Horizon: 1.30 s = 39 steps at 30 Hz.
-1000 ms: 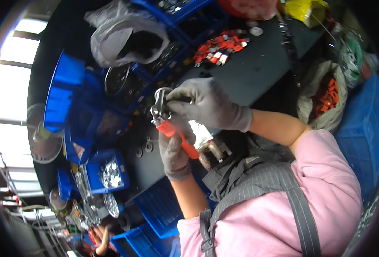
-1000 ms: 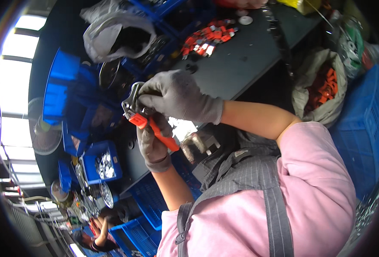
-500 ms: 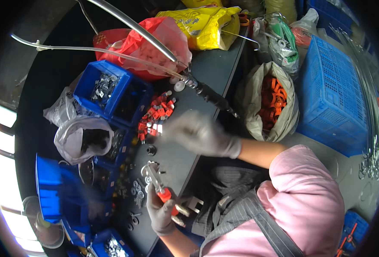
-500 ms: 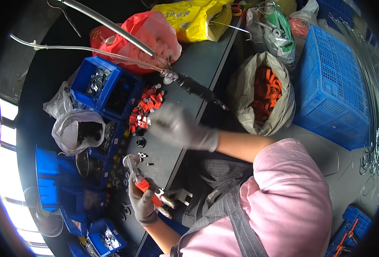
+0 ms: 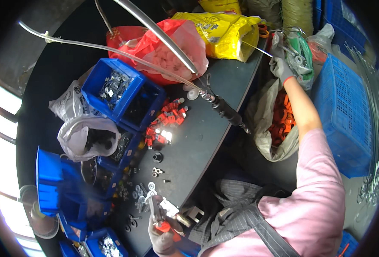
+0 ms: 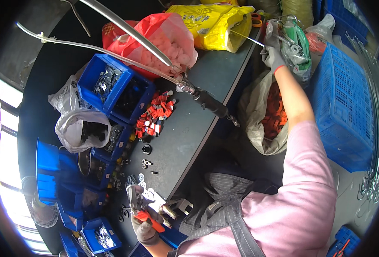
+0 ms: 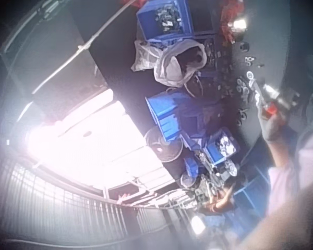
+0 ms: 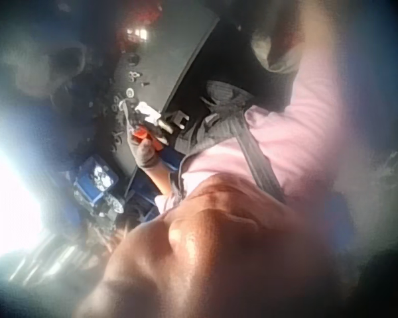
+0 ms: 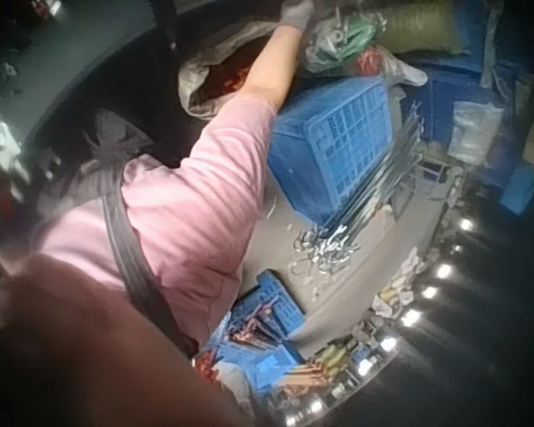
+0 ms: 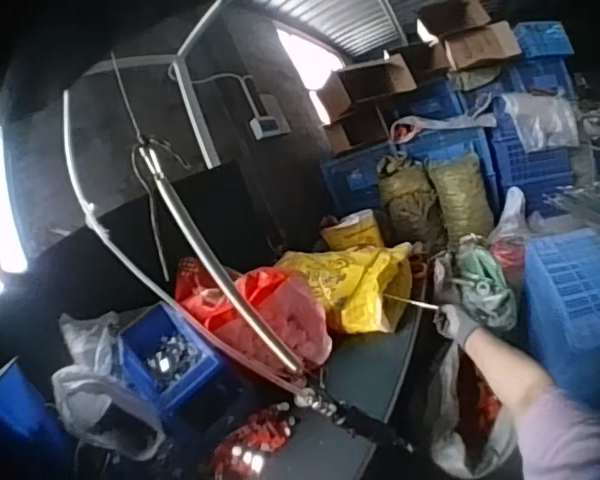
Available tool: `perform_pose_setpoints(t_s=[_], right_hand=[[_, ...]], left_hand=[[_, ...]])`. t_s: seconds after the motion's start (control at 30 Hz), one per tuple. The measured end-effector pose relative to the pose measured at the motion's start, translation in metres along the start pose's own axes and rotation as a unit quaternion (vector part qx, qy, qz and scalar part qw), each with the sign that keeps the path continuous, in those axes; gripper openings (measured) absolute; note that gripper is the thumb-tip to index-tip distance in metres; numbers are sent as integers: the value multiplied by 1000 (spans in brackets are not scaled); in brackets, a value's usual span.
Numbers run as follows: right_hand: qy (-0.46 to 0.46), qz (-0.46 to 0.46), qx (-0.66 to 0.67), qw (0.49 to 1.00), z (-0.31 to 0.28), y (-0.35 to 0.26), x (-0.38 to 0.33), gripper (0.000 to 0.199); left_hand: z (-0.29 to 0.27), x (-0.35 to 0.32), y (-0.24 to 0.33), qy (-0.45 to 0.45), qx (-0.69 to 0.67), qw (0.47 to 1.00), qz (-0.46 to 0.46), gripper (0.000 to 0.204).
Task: The person assembles mechanical components with washers and springs using a pneumatic screwdriver.
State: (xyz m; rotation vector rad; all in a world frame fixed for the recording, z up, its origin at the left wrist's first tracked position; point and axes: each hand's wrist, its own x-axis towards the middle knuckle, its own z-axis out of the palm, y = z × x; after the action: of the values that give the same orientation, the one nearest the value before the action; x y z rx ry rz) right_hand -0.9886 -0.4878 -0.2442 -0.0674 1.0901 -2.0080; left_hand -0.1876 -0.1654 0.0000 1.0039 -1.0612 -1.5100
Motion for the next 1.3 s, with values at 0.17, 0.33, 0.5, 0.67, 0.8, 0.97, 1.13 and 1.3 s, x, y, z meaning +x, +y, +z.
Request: perform_pose_setpoints(t_s=[0.17, 0.33, 0.5, 0.67, 0.8, 0.97, 1.13, 1.3], right_hand=[[-60, 51, -89, 993, -37, 32, -118, 30], [-274, 211, -280, 895, -59, 74, -394, 25], [-66, 80, -66, 992, -72, 29, -342, 36], [-325, -83, -350, 875, 59, 40, -475, 50], [-577, -210, -386, 688, 116, 59, -541, 44], [-653, -368, -439, 495, 218, 101, -620, 53], [-682, -401, -431, 435, 253, 132, -660, 61], [-675, -425, -464, 386, 261, 149, -683, 67]], left_hand=[[-10, 29, -14, -54, 91, 994, -25, 111], [-18, 35, -14, -12, 72, 997, -4, 108], [-32, 42, -11, -20, 93, 995, 6, 108], [-32, 34, 10, 85, 59, 993, 51, 89], [-54, 46, 17, 154, -85, 982, 63, 69], [-92, 12, 26, 174, -138, 971, 84, 61], [-119, -19, 23, 208, -136, 964, 97, 71], [-128, -25, 21, 284, -59, 945, 148, 74]])
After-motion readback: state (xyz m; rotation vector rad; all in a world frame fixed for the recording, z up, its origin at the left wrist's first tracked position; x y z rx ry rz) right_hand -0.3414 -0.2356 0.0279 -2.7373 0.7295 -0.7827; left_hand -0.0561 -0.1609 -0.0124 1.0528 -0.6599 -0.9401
